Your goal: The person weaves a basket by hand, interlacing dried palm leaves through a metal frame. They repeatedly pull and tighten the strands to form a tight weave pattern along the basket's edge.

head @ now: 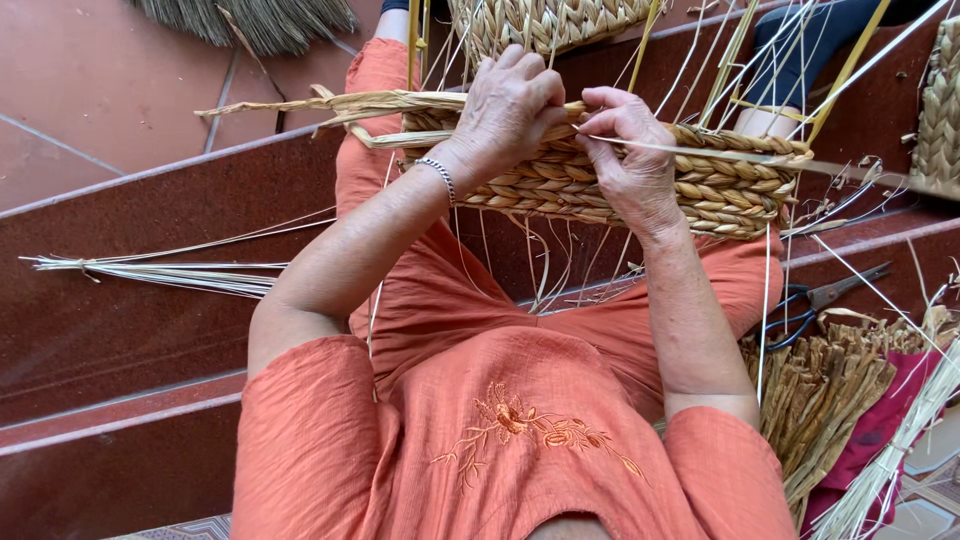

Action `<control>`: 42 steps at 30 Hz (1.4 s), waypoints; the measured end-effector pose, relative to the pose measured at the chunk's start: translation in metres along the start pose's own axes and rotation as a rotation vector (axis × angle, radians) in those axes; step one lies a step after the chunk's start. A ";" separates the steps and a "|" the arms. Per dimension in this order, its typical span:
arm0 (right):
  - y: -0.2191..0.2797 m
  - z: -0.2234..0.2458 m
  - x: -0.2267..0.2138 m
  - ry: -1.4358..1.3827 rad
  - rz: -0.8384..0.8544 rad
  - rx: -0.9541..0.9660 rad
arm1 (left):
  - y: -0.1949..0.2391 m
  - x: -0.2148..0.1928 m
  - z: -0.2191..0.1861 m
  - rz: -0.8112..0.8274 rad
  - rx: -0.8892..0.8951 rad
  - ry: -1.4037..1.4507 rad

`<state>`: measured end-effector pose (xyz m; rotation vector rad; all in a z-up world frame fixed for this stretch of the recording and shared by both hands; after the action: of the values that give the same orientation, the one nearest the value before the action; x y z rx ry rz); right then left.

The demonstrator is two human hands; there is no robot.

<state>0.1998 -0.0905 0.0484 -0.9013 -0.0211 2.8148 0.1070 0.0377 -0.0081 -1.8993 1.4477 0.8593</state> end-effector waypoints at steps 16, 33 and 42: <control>-0.038 -0.044 0.025 0.352 -0.125 0.029 | 0.077 -0.034 -0.007 0.054 -0.081 -0.352; -0.038 -0.040 0.024 -0.133 0.197 0.281 | 0.020 -0.006 -0.008 0.052 -0.044 -0.360; -0.030 -0.057 0.028 -0.285 0.196 0.330 | -0.052 0.019 0.053 0.002 -0.342 0.023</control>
<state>0.2157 -0.0582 -0.0123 -0.4476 0.5018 2.9726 0.1535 0.0794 -0.0518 -2.1591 1.3840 1.1494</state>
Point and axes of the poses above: each hand's wrist, its own y-axis away from the middle knuckle, its own x-axis out of the palm, z = x × y, the point moved 7 cm from there along -y, towards the middle knuckle, and after that the axes turned 14 degrees about z, right-handed, at the moved point
